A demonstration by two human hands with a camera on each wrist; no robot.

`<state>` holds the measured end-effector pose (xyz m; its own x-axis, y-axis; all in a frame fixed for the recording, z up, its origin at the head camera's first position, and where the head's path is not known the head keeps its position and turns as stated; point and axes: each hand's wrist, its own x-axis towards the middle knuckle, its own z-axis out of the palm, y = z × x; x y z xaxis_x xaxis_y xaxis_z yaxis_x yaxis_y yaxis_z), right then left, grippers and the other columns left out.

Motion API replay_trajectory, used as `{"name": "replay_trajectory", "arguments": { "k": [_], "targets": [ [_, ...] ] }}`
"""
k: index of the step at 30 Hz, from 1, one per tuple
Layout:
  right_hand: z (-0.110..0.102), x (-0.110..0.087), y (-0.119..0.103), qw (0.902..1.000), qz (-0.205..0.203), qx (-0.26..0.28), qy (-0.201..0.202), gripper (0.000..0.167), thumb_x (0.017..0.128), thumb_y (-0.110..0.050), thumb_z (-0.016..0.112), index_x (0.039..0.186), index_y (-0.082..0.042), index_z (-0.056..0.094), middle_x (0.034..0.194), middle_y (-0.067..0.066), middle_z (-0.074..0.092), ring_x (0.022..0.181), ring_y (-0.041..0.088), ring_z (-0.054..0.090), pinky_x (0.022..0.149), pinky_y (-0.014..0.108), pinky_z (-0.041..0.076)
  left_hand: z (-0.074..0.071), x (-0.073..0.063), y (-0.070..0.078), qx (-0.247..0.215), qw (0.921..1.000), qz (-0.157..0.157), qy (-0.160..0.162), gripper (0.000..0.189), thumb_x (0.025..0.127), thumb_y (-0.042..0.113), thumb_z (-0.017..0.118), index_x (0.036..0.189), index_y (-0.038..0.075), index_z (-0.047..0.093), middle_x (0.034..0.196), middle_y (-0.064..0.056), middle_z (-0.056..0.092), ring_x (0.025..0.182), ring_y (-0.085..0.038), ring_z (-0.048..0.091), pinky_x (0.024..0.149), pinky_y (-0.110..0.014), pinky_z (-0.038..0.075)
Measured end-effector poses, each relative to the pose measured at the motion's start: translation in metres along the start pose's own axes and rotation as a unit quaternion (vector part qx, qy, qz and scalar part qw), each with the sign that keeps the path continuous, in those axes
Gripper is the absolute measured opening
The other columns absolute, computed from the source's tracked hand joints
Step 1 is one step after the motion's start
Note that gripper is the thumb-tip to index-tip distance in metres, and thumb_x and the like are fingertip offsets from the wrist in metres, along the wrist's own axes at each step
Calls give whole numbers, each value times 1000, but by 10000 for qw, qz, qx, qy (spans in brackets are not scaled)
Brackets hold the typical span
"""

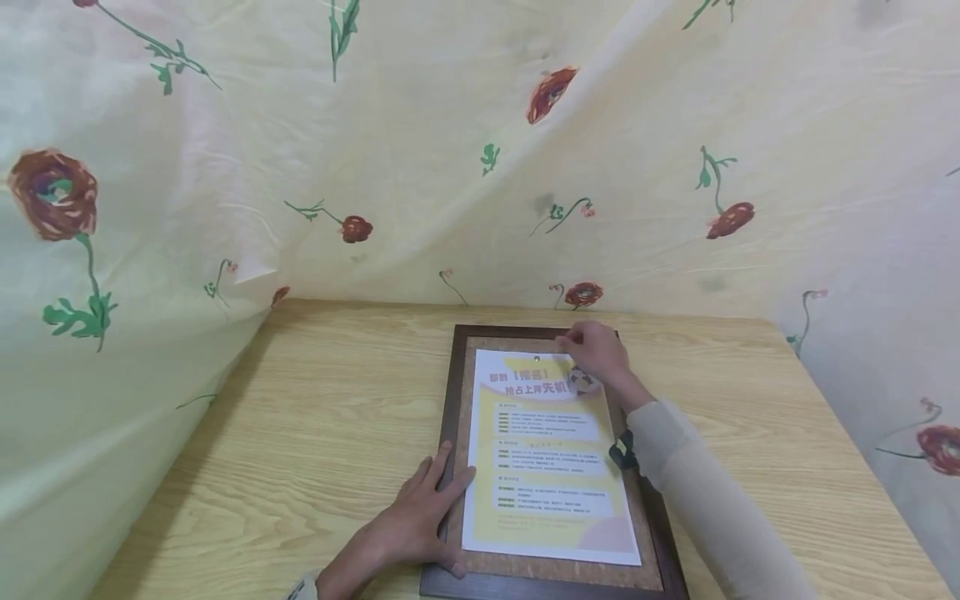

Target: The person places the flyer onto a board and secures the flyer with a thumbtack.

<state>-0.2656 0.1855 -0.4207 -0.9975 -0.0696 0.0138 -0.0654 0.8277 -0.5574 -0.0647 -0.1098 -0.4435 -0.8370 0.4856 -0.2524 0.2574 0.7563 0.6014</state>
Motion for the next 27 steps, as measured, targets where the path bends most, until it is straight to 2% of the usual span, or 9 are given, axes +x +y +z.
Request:
{"name": "replay_trajectory", "arguments": {
  "k": [12,21,27],
  "targets": [
    [-4,-13,9,9991,-361,-90,199,25,96,-23,63,105,-1,70,95,14,67,78,25,62,65,36,49,0,-2,0,21,10000,26,-5,120,50,44,94,152,10,39,161,-27,7,138,-60,15,103,-73,25],
    [-11,-28,12,9970,-579,-388,329,31,96,-27,64,106,2,70,105,21,66,97,36,61,78,50,50,1,-1,-1,37,10000,46,6,122,50,45,95,153,11,38,161,-27,7,138,-60,15,102,-74,26],
    [-12,-33,18,9957,-616,-576,382,32,95,-27,65,108,1,71,106,20,67,94,35,61,73,49,51,0,-1,-1,20,10000,53,-14,123,50,45,95,153,10,37,161,-27,7,138,-60,16,102,-74,26]
  ]
}}
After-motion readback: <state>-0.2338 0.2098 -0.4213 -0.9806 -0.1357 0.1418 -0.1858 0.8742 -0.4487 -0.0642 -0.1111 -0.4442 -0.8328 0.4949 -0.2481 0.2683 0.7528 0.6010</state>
